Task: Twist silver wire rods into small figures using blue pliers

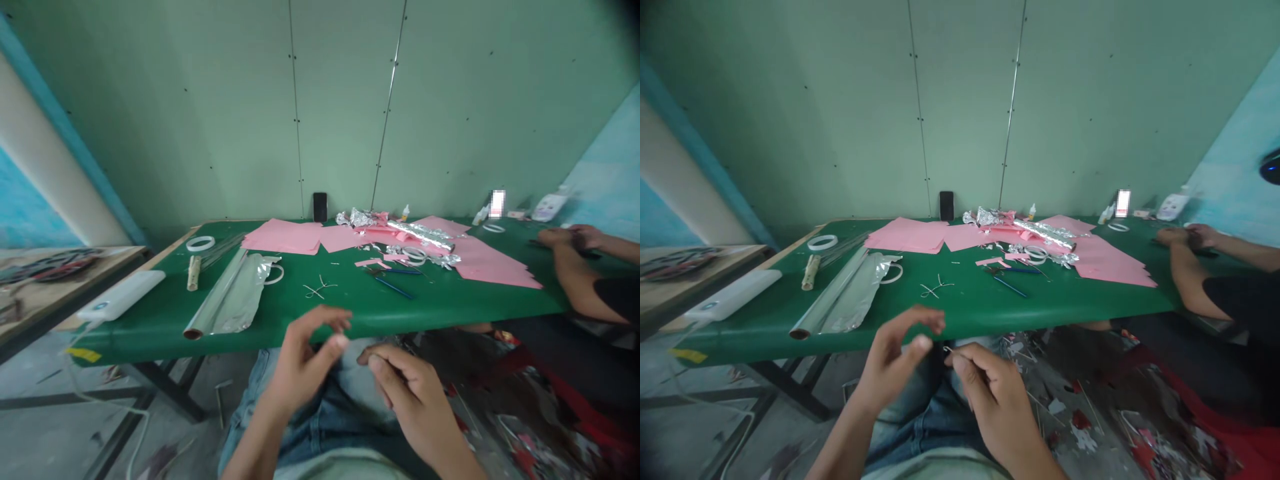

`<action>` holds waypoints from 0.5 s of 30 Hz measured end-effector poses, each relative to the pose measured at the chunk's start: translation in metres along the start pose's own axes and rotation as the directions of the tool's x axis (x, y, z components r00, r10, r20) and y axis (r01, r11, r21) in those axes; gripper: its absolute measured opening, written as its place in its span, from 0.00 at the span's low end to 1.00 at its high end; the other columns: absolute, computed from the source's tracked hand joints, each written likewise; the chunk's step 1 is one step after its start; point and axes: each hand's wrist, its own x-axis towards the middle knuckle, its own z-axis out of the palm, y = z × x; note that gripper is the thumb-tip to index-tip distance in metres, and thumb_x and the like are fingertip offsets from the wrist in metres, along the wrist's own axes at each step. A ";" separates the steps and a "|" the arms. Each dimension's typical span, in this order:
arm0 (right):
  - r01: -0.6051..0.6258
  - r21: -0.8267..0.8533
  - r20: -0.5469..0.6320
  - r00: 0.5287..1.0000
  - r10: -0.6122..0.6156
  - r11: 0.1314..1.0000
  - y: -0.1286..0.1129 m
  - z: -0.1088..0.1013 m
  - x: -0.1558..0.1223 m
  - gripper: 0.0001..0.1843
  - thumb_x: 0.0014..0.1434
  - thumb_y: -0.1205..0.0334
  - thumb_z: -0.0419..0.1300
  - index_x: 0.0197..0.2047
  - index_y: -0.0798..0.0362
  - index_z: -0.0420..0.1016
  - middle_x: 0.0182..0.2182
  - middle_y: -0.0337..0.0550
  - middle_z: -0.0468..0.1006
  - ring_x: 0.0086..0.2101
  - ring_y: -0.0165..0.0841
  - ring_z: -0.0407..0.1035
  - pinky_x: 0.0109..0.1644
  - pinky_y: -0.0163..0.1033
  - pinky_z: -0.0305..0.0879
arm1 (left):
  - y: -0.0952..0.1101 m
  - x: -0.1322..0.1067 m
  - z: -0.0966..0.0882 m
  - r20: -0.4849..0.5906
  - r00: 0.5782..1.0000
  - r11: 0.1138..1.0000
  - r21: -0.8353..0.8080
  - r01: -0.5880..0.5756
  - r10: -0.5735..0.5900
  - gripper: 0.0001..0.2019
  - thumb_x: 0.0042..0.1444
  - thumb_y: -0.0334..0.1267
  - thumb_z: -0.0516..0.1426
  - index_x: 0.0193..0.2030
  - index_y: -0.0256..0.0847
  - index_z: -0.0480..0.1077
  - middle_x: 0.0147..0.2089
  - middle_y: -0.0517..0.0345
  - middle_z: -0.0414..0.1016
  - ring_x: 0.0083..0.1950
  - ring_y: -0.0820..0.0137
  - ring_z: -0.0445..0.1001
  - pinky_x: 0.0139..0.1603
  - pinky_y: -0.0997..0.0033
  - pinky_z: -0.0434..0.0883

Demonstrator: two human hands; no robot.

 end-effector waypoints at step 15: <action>-0.074 -0.053 0.044 0.996 0.077 0.996 0.035 0.006 0.016 0.23 0.68 0.49 0.47 0.48 0.54 0.76 0.17 0.33 0.64 0.20 0.29 0.61 0.28 0.34 0.56 | -0.103 0.070 0.019 -0.154 0.940 0.540 0.785 0.303 -0.303 0.08 0.60 0.37 0.58 0.38 0.38 0.79 0.46 0.43 0.77 0.54 0.51 0.70 0.53 0.52 0.65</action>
